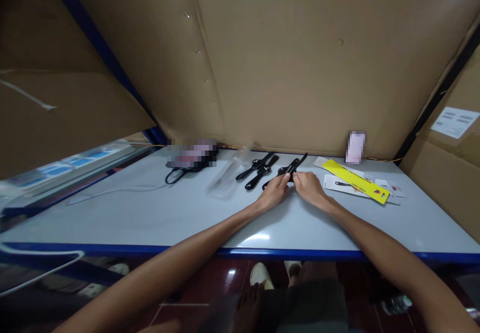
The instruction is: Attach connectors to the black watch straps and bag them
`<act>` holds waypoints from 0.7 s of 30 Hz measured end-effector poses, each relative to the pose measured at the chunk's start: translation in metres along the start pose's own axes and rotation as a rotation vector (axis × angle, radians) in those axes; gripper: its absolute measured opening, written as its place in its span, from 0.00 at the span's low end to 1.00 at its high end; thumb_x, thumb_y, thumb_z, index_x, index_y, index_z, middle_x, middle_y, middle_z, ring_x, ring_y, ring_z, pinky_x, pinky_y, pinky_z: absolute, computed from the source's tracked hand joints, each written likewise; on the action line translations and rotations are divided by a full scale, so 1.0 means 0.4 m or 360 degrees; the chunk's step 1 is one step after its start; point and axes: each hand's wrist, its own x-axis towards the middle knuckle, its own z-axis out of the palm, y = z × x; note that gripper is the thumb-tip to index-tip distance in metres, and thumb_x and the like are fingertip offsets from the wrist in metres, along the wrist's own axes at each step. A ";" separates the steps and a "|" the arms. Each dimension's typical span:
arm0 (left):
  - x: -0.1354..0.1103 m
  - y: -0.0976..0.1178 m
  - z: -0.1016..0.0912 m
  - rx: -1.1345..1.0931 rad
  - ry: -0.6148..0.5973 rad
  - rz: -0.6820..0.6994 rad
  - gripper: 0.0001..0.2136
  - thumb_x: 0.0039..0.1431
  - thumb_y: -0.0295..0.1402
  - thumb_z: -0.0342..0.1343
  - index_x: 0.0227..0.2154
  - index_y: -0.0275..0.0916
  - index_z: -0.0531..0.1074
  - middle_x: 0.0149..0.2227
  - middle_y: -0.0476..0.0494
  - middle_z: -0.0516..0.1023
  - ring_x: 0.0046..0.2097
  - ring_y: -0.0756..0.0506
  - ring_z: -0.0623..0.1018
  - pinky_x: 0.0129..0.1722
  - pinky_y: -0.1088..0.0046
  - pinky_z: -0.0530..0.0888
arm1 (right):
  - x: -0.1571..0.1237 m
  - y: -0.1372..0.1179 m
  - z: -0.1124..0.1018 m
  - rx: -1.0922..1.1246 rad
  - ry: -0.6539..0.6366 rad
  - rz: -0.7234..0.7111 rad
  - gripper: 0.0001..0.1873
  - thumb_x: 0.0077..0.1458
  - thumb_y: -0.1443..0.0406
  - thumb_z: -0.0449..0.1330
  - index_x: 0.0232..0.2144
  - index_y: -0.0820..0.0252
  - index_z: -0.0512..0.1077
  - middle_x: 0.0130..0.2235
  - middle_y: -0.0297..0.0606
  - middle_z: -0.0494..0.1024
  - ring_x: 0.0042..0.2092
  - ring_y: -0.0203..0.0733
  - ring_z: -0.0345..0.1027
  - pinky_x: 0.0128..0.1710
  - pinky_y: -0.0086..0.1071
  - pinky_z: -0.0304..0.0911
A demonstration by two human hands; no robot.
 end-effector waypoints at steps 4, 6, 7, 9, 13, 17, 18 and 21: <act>0.001 0.001 -0.004 0.0142 -0.0023 0.0018 0.22 0.71 0.45 0.44 0.28 0.38 0.74 0.24 0.41 0.77 0.37 0.40 0.80 0.39 0.68 0.72 | -0.001 -0.002 0.009 -0.0043 -0.0003 -0.0021 0.24 0.69 0.66 0.45 0.24 0.59 0.73 0.29 0.42 0.81 0.33 0.42 0.71 0.38 0.31 0.56; 0.002 0.003 -0.005 0.0183 -0.0027 0.0029 0.21 0.71 0.43 0.43 0.28 0.38 0.74 0.25 0.41 0.77 0.37 0.40 0.80 0.40 0.67 0.72 | -0.002 -0.002 0.014 -0.0042 0.0020 -0.0031 0.24 0.69 0.67 0.45 0.24 0.59 0.73 0.29 0.42 0.81 0.33 0.42 0.71 0.37 0.32 0.55; 0.002 0.004 -0.005 0.0197 -0.0027 0.0037 0.21 0.71 0.42 0.43 0.29 0.38 0.74 0.25 0.41 0.77 0.37 0.39 0.80 0.41 0.67 0.72 | -0.002 -0.002 0.016 -0.0038 0.0034 -0.0039 0.24 0.69 0.67 0.45 0.24 0.59 0.73 0.29 0.42 0.81 0.33 0.42 0.71 0.37 0.32 0.55; 0.003 0.006 -0.005 0.0222 -0.0029 0.0051 0.21 0.71 0.41 0.42 0.30 0.37 0.75 0.26 0.41 0.78 0.38 0.39 0.80 0.42 0.66 0.72 | -0.003 -0.002 0.020 -0.0013 0.0059 -0.0052 0.24 0.68 0.67 0.44 0.23 0.59 0.72 0.29 0.42 0.81 0.32 0.42 0.71 0.38 0.32 0.56; 0.003 0.011 -0.005 0.0296 -0.0032 0.0061 0.20 0.71 0.39 0.42 0.33 0.37 0.76 0.29 0.40 0.79 0.39 0.39 0.80 0.45 0.65 0.71 | -0.004 -0.004 0.024 0.0140 0.0103 -0.0026 0.22 0.65 0.68 0.46 0.20 0.57 0.68 0.27 0.41 0.79 0.32 0.42 0.70 0.37 0.33 0.57; 0.003 0.015 -0.004 0.0347 -0.0013 0.0077 0.20 0.72 0.38 0.40 0.34 0.37 0.75 0.31 0.40 0.80 0.37 0.41 0.79 0.43 0.66 0.71 | -0.002 -0.016 0.016 0.0677 0.0059 0.0172 0.22 0.65 0.64 0.48 0.18 0.56 0.64 0.18 0.34 0.70 0.23 0.37 0.64 0.29 0.30 0.57; 0.002 0.017 -0.004 0.0365 0.0008 0.0083 0.20 0.73 0.39 0.39 0.35 0.37 0.74 0.31 0.40 0.79 0.36 0.41 0.79 0.42 0.67 0.71 | -0.002 -0.021 0.011 0.0898 0.0006 0.0289 0.22 0.66 0.62 0.48 0.18 0.57 0.64 0.16 0.32 0.67 0.20 0.35 0.60 0.25 0.29 0.54; -0.001 0.023 -0.006 0.0466 0.0110 0.0143 0.21 0.74 0.40 0.37 0.39 0.37 0.73 0.32 0.40 0.80 0.35 0.42 0.79 0.40 0.68 0.71 | 0.000 -0.036 -0.015 0.1667 -0.0294 0.0632 0.21 0.65 0.53 0.52 0.25 0.58 0.66 0.16 0.28 0.65 0.15 0.30 0.48 0.15 0.26 0.41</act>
